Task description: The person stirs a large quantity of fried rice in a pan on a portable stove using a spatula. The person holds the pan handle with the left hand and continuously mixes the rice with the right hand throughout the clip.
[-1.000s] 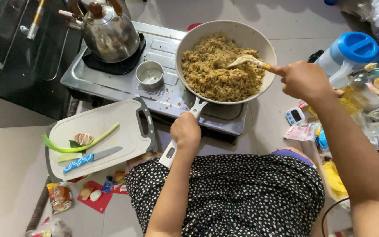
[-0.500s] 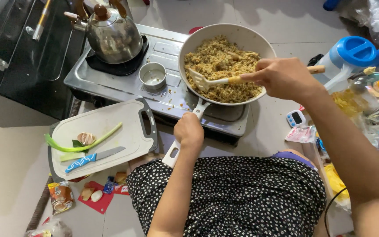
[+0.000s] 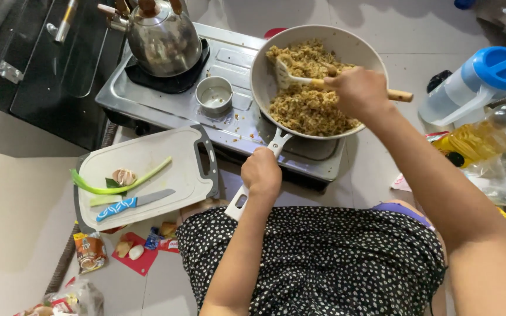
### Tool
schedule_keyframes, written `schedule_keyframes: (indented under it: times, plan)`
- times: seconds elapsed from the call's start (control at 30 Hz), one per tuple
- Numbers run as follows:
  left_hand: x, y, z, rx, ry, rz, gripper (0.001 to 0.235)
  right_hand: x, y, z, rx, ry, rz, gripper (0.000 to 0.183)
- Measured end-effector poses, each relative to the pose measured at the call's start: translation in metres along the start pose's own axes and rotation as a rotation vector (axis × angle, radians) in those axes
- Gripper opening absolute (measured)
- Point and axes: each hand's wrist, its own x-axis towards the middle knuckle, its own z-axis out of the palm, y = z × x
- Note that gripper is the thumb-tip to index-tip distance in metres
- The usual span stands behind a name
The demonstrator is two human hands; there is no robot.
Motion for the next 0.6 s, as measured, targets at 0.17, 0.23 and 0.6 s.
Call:
schedule_keyframes:
  times: [0.17, 0.23, 0.6]
  plan:
    - [0.002, -0.003, 0.008, 0.021, 0.006, -0.002, 0.015, -0.049, 0.051, -0.008, 0.426, -0.096, 0.222, 0.03]
    - [0.003, -0.003, 0.01, 0.024, 0.012, 0.002, 0.015, -0.067, 0.066, -0.011, 0.555, -0.09, 0.271, 0.033]
    - [0.001, -0.001, 0.007, 0.052, 0.008, -0.02, 0.014, -0.104, 0.03, -0.084, 0.714, -0.075, 0.005, 0.037]
